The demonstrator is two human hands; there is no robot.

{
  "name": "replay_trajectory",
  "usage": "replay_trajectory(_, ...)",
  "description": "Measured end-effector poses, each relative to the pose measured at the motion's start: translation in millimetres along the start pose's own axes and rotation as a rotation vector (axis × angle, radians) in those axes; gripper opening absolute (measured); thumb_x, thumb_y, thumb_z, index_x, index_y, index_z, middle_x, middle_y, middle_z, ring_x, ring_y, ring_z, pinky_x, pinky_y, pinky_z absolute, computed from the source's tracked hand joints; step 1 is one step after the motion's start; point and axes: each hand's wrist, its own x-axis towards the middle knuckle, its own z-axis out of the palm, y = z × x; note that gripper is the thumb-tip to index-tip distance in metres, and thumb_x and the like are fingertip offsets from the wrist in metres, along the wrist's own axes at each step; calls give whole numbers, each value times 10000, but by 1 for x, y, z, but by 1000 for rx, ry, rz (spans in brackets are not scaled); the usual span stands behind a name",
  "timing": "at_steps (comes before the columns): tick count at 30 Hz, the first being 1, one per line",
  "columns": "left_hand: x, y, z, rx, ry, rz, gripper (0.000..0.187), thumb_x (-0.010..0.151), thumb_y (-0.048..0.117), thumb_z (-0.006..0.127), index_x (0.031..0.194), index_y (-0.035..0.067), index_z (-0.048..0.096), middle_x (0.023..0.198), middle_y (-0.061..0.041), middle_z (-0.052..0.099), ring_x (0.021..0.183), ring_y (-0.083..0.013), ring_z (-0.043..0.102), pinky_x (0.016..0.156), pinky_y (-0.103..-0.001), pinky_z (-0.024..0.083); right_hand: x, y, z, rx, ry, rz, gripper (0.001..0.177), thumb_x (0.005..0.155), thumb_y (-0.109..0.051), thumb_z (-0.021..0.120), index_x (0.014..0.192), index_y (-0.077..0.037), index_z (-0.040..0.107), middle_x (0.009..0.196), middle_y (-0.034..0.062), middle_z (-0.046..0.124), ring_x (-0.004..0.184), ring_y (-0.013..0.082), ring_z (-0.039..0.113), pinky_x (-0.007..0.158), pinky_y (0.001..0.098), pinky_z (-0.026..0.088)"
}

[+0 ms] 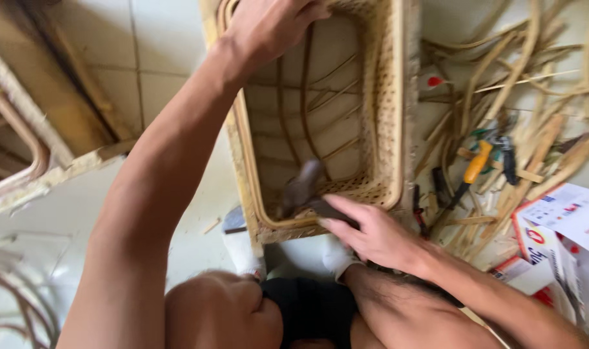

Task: The person weaves a rectangular basket using thin wooden strips. They insert strips into a wooden mold, hammer them into place, trim excess with pliers, and apply glue to secure the frame.

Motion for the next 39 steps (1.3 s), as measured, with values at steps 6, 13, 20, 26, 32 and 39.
replay_trajectory(6,7,14,-24,130,-2,94,148,1022,215,742,979,73,743,1193,-51,746,1174,-281,586,1039,-484,431,-79,31,-67,33,608,90,315,924,-160,731,1185,-2,653,779,31,639,622,93,556,520,269,477)
replay_trajectory(13,-6,18,-26,194,6,16,169,1014,254,761,994,87,774,1390,-24,708,1376,-304,575,1121,-441,415,-33,41,-113,231,561,39,232,1057,-192,506,1207,-44,602,666,-25,588,475,36,531,365,212,438)
replay_trajectory(20,-12,14,-25,245,30,7,147,1029,254,773,1050,110,787,1332,-6,733,1372,-291,586,1130,-458,436,100,38,-155,103,450,61,254,1110,-261,424,1172,-55,559,670,-8,562,439,72,459,331,252,398)
replay_trajectory(26,-9,18,-30,258,43,19,150,999,254,767,1017,105,776,1292,-13,745,1317,-307,635,1085,-439,459,124,53,-147,-53,448,-134,307,1109,-289,407,1221,-51,567,626,-25,512,404,70,406,324,242,393)
replay_trajectory(32,-10,11,-26,219,-149,-204,200,1115,276,627,1078,134,763,1109,-30,751,1143,-249,668,1040,-413,477,93,80,-130,-279,625,-378,287,1222,-296,382,1250,-54,534,812,80,640,647,130,605,528,263,488)
replay_trajectory(39,-21,2,-21,248,6,26,165,1095,241,760,982,121,756,1350,-33,741,1394,-308,615,1130,-451,474,9,101,-77,-61,419,-12,330,1090,-238,468,1328,-51,600,574,3,584,361,79,457,313,252,391)
